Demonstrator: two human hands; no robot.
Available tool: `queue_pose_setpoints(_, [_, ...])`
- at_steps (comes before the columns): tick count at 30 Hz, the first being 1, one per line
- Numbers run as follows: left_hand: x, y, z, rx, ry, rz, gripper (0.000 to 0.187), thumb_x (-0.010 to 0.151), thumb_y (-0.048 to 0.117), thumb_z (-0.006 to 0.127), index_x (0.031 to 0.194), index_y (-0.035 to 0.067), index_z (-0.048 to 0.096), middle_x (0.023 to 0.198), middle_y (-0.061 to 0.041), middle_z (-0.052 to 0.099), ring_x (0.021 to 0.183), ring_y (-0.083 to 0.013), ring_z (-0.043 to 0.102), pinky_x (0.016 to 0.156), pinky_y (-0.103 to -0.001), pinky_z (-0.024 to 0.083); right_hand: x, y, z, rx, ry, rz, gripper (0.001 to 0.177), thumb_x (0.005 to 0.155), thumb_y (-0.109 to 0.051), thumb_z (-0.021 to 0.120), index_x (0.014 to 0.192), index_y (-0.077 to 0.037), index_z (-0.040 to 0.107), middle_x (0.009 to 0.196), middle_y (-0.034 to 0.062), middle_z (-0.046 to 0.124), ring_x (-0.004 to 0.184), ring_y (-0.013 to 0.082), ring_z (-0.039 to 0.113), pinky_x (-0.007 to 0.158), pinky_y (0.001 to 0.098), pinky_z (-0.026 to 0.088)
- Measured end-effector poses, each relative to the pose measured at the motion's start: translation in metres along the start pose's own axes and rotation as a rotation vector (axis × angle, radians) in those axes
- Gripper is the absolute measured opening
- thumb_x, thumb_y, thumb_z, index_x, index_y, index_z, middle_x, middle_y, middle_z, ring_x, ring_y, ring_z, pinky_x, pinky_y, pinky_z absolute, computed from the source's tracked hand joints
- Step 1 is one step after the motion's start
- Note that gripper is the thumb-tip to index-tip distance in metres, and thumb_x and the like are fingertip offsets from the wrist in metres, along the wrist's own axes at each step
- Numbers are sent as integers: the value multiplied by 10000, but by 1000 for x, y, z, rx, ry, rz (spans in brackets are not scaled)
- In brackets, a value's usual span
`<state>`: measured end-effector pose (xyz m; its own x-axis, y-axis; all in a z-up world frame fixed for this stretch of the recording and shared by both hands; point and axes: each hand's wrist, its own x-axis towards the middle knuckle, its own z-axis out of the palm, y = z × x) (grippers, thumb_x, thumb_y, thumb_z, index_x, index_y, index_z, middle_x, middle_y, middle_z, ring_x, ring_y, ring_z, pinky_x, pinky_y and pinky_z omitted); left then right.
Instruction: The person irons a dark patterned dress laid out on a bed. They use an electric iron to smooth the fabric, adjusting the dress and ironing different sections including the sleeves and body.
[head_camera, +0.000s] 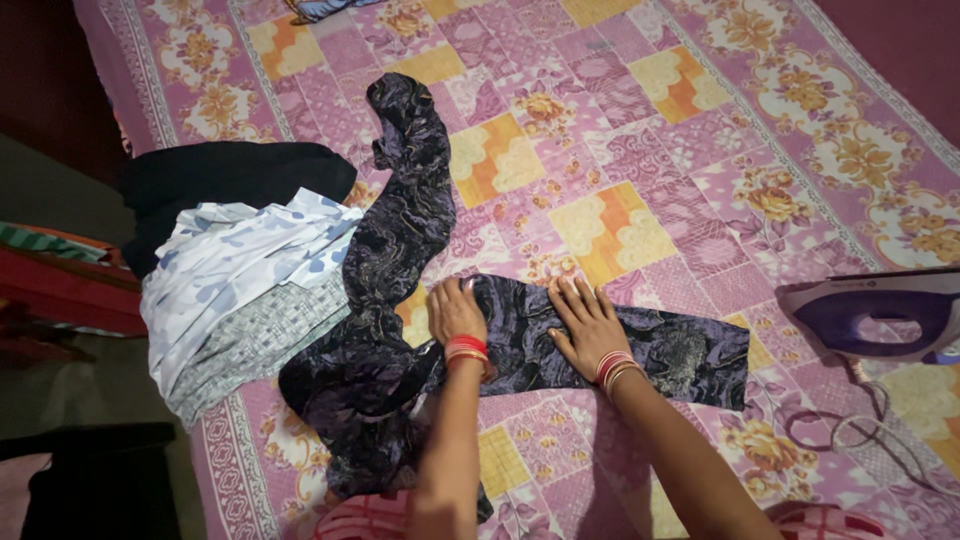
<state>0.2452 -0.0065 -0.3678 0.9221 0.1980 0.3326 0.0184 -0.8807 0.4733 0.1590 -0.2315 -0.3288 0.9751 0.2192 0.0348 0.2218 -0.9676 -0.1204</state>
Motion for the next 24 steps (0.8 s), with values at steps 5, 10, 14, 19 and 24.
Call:
queue_pose_setpoints(5, [24, -20, -11, -11, -286, 115, 214, 1029, 304, 582, 1166, 141, 603, 1142, -113, 614, 1071, -350, 611, 813, -497, 510, 1, -2, -3, -15, -1, 15, 748, 963, -519, 440, 1598, -178, 241, 1671, 83, 210, 1537, 295, 160, 1233, 480, 101])
queue_pose_setpoints(10, [39, -33, -13, -76, -215, 321, 231, 965, 216, 605, 1147, 76, 584, 1172, -148, 560, 1083, -375, 620, 845, -475, 525, 2, -3, -6, -19, -6, 16, 753, 960, -526, 446, 1595, -175, 245, 1667, 86, 211, 1534, 299, 159, 1232, 483, 106])
queue_pose_setpoints(14, [40, -10, -26, 31, -149, 185, 274, 830, 249, 663, 1031, 69, 615, 1124, -147, 582, 1035, -368, 619, 841, -507, 505, 1, -3, -5, -19, 14, 26, 749, 959, -526, 452, 1593, -174, 263, 1667, 85, 229, 1538, 306, 173, 1238, 481, 117])
queue_pose_setpoints(19, [-34, 43, 5, -219, -298, 483, 393, 908, 140, 524, 1278, 19, 584, 1365, -165, 555, 1295, -335, 529, 1087, -429, 424, 0, -2, -4, 3, 37, 19, 749, 958, -530, 455, 1591, -173, 274, 1660, 84, 241, 1535, 308, 182, 1237, 488, 117])
queue_pose_setpoints(24, [-76, 47, 3, 42, -337, 684, 549, 985, 193, 499, 1503, 14, 485, 1613, -131, 435, 1534, -256, 371, 1275, -418, 265, 1, -1, 0, -30, -3, 28, 752, 952, -530, 452, 1589, -179, 261, 1674, 84, 210, 1540, 299, 158, 1239, 484, 100])
